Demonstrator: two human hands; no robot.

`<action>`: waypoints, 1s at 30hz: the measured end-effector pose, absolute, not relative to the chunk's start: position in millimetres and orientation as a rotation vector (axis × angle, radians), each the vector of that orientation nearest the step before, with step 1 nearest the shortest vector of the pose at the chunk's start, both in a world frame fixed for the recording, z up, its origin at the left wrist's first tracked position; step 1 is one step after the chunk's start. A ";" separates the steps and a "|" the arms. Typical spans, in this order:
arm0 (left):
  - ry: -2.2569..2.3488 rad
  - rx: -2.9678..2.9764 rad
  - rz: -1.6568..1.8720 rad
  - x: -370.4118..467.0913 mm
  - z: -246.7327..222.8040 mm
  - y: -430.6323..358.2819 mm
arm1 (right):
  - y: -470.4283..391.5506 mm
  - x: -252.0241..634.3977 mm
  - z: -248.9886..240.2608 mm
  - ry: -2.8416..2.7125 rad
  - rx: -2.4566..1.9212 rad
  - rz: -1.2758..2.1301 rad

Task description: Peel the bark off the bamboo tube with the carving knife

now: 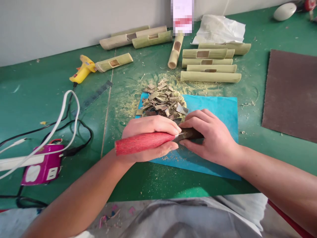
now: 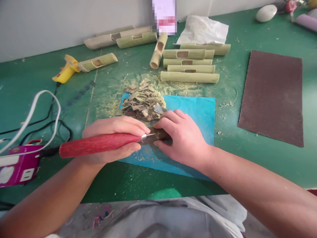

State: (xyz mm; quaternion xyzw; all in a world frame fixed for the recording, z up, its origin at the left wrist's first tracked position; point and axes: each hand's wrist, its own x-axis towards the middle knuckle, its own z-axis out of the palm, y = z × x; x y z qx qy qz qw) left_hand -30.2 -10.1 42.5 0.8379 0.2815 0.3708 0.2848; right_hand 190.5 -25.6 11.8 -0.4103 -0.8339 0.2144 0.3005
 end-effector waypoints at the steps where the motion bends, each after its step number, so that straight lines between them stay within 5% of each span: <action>1: 0.750 2.238 0.993 -30.1 42.2 -10.1 | -25.6 190.7 11.8 -2.214 -1.091 0.569; 30: 0.803 2.201 1.029 -24.0 43.4 -15.4 | -26.2 190.4 10.6 -2.214 -1.092 0.565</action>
